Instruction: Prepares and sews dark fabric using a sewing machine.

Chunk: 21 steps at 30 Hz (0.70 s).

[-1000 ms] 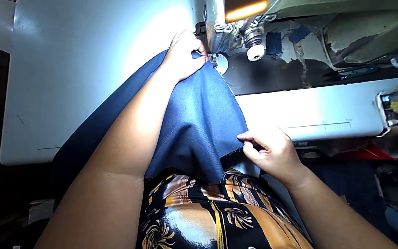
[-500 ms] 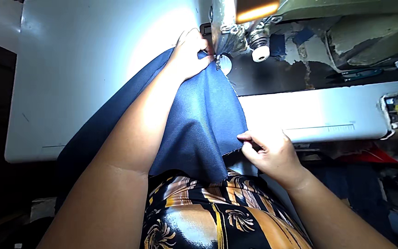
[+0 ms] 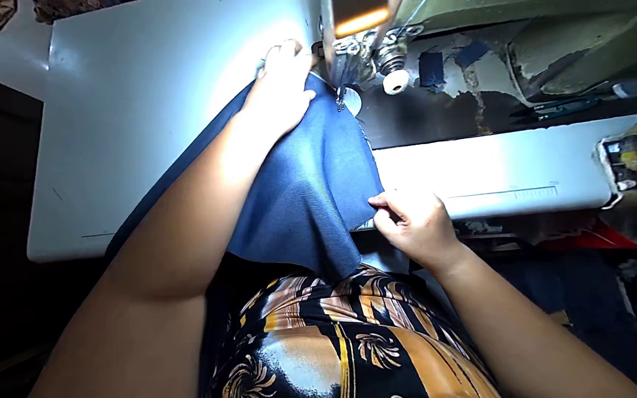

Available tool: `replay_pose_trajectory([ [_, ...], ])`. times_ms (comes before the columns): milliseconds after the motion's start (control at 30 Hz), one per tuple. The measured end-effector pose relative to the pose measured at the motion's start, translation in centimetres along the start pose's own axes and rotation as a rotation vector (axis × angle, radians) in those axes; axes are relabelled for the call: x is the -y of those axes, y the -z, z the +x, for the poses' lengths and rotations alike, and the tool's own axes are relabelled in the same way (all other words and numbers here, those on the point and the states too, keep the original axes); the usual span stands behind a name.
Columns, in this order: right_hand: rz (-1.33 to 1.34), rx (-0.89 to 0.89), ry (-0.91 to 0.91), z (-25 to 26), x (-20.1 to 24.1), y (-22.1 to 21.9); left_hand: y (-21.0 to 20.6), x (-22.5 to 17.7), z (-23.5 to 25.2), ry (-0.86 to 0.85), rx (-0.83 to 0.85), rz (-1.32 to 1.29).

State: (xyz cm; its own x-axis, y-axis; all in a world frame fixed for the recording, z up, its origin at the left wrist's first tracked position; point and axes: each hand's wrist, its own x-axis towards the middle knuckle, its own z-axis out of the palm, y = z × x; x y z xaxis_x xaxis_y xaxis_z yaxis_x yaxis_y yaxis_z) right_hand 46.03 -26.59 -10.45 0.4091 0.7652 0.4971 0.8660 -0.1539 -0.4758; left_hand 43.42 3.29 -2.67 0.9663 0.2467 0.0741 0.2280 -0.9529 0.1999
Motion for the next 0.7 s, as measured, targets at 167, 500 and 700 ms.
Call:
replay_pose_trajectory([
  [167, 0.004, -0.017, 0.017, 0.1, 0.0, 0.0, 3.7, -2.0, -20.4, 0.196, -0.064, 0.024],
  [500, -0.047, -0.022, -0.024, -0.1, -0.3, -0.6, -6.6, 7.5, -35.6, 0.869, -0.662, -0.132],
  [700, -0.018, -0.008, -0.043, -0.3, -0.7, -0.6, 2.6, 11.5, -36.6, 0.7, -0.223, -0.17],
])
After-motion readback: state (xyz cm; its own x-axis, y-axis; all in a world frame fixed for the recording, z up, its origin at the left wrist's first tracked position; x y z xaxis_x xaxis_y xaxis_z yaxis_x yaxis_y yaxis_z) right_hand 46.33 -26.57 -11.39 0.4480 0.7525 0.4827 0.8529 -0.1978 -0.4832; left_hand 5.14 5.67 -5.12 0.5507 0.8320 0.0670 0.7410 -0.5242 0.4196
